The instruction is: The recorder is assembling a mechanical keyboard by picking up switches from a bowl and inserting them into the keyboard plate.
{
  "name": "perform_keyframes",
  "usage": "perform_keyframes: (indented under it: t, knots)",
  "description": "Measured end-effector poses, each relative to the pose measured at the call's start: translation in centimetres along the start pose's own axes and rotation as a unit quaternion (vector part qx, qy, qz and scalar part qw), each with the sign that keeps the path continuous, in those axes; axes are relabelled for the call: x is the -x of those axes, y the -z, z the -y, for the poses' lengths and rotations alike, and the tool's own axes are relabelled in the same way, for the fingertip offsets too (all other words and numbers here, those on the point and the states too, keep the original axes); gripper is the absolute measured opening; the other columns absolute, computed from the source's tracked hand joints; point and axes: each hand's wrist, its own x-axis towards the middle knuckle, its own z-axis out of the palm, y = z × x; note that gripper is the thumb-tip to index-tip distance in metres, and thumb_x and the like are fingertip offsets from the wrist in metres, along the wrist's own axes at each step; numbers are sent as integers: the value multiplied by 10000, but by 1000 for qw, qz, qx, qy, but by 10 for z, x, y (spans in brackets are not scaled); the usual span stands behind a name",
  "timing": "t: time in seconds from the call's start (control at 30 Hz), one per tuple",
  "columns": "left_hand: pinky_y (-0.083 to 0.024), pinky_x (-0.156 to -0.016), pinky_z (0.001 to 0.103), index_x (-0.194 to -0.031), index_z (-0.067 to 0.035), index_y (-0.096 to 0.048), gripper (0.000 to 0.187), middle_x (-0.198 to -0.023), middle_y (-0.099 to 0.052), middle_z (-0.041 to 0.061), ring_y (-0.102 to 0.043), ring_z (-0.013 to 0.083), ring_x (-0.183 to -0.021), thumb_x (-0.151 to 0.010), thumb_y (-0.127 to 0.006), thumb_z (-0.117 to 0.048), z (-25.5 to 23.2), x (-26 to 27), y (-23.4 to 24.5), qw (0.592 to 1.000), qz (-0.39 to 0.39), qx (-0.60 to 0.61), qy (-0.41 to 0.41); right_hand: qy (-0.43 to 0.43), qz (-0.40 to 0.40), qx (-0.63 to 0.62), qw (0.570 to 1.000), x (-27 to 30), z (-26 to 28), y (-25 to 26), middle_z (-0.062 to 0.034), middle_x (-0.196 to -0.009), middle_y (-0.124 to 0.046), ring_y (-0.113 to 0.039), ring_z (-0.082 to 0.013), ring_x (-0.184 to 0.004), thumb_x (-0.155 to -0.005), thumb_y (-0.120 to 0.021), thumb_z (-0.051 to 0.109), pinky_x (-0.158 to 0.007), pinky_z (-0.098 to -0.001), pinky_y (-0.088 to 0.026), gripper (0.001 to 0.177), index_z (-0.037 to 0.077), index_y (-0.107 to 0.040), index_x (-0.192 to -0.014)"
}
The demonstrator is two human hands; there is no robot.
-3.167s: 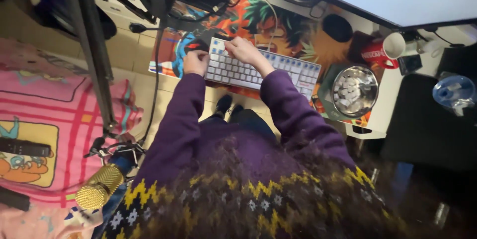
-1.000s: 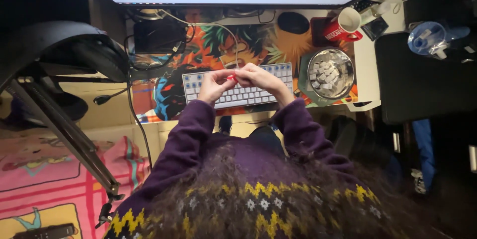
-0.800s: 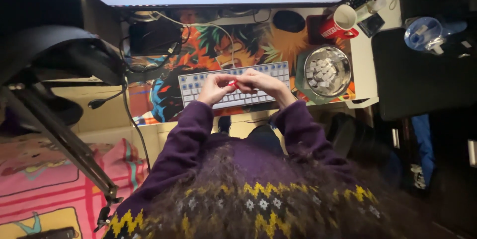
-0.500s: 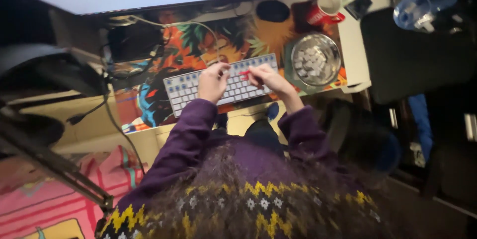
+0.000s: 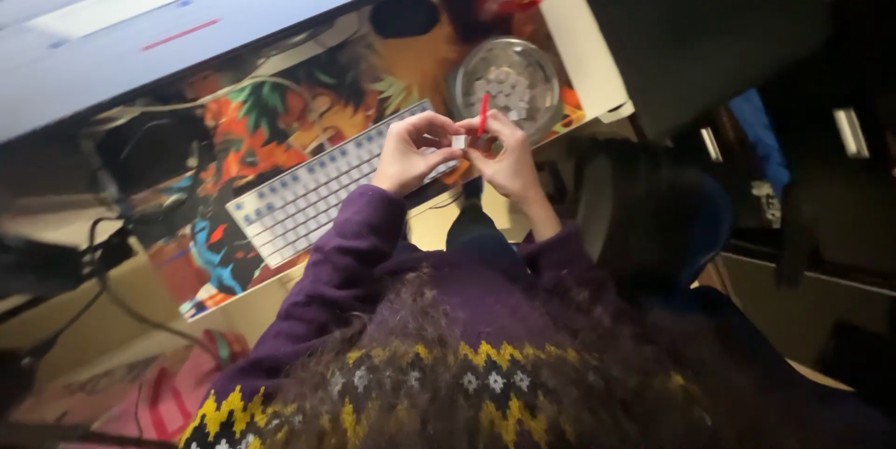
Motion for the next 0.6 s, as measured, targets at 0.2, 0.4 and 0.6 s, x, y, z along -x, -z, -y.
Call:
perform_keyframes:
  t: [0.2,0.4,0.6]
  knots:
    - [-584,-765,238,-996,-31,-740,256,-952,-777,19,-707,75,-824,-769,-857,-11,2,-48,-58,992,-9,-129,4,33,-23,43,998,-8,-21,67,-36,-1031,-661,-652,-131,-871,-773,-793,-23,-723,-254,-498,389,59,-707,-1144]
    - [-545,-721,260,-989,-43,-753,283,-1024,-695,36,-649,109,-837,-736,-874,-4,23,-90,-91,982,-44,-183,-31,10,-16,49,999,-33,-88,110,-20,-976,-692,-692,-124,-848,-848,-810,48,-676,-262,-497,243,74,-752,-1082]
    - [-574,-788,263,-1119,-30,-698,379,-1019,-729,39,-683,111,-900,-774,-854,-41,49,-91,-70,967,-155,-197,-37,161,7,210,964,-76,-158,133,-151,-1052,-672,-655,-355,-935,-742,-863,149,-777,-400,-521,383,5,-686,-1050]
